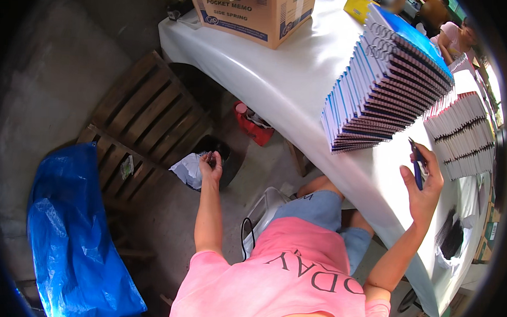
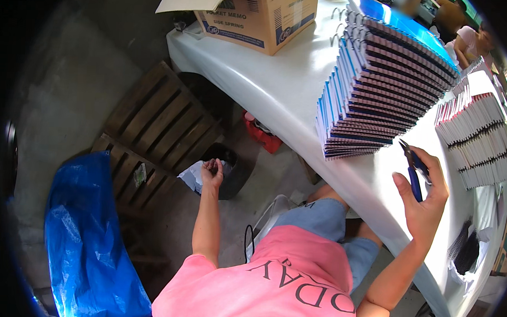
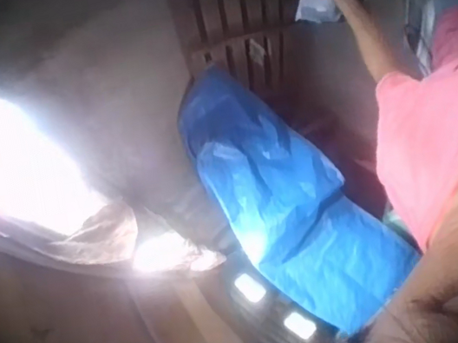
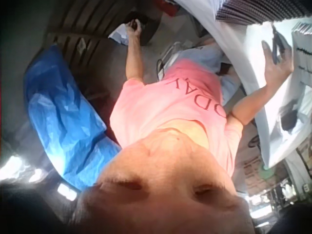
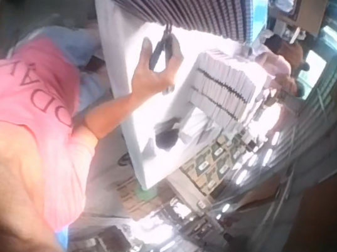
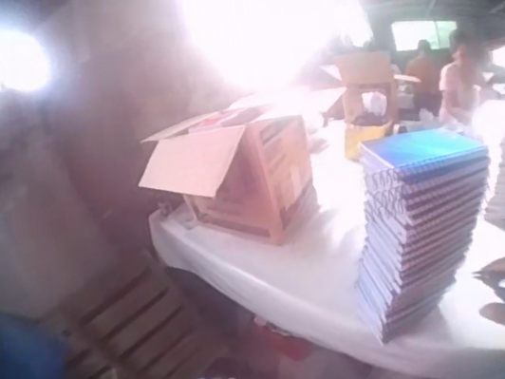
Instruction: The person trims the ends of wire spirals on small notebooks using blue nippers, picking up individual notebooks and notebooks from a stack to cut the excess wire.
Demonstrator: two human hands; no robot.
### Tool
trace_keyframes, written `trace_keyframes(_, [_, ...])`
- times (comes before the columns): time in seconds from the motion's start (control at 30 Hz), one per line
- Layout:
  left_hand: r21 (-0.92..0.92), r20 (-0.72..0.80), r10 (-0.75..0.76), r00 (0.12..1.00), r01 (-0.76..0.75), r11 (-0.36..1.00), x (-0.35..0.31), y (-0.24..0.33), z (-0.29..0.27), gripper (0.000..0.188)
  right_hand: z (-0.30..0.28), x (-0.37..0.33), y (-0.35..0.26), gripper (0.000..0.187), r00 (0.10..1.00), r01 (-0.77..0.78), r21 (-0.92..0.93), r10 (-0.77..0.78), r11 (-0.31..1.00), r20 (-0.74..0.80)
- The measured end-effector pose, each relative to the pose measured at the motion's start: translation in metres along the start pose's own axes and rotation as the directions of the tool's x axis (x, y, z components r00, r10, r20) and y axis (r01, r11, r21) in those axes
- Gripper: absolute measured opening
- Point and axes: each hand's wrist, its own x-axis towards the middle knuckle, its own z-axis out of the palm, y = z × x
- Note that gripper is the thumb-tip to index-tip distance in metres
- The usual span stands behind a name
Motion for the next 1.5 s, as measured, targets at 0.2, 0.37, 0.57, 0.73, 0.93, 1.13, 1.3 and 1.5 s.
trace_keyframes(0.2, [0.351, -0.154, 0.026, 0.988, 0.030, 0.936, 0.023, 0.034, 0.024, 0.081, -0.001, -0.013, 0.020, 0.042, 0.997, -0.069, -0.040, 0.070, 0.997, 0.017])
trace_keyframes(0.37, [0.448, -0.130, -0.089, 0.988, 0.139, 0.883, 0.009, 0.053, 0.043, 0.100, -0.001, -0.023, 0.032, 0.043, 0.998, -0.065, -0.016, 0.065, 0.998, -0.009])
trace_keyframes(0.57, [0.565, -0.122, 0.119, 0.985, -0.029, 0.825, 0.017, 0.060, 0.043, 0.063, -0.003, -0.028, 0.032, 0.042, 0.998, -0.058, 0.020, 0.058, 0.998, -0.020])
trace_keyframes(0.73, [0.607, 0.355, 0.125, 0.927, -0.330, 0.723, -0.061, -0.004, 0.110, 0.037, 0.001, -0.028, 0.014, 0.042, 0.994, -0.040, -0.018, 0.038, 0.999, -0.105])
trace_keyframes(0.93, [0.295, 0.936, -0.015, 0.350, -0.764, 0.574, -0.265, -0.083, 0.213, 0.048, 0.019, -0.003, -0.037, 0.039, 0.973, 0.201, -0.019, -0.202, 0.979, -0.110])
trace_keyframes(1.13, [0.014, 0.999, 0.012, 0.030, -0.729, 0.684, -0.356, -0.136, 0.276, 0.052, 0.018, 0.019, -0.059, 0.039, 0.913, 0.204, -0.451, -0.336, 0.869, -0.234])
trace_keyframes(1.3, [0.077, 0.986, 0.030, 0.165, -0.608, 0.790, -0.358, -0.149, 0.291, 0.034, 0.024, 0.029, -0.063, 0.038, 0.913, 0.125, -0.468, -0.286, 0.875, -0.292])
trace_keyframes(1.5, [0.062, 0.987, 0.053, 0.151, -0.669, 0.741, -0.361, -0.147, 0.284, 0.037, 0.035, 0.035, -0.067, 0.042, 0.902, 0.076, -0.506, -0.275, 0.859, -0.332])
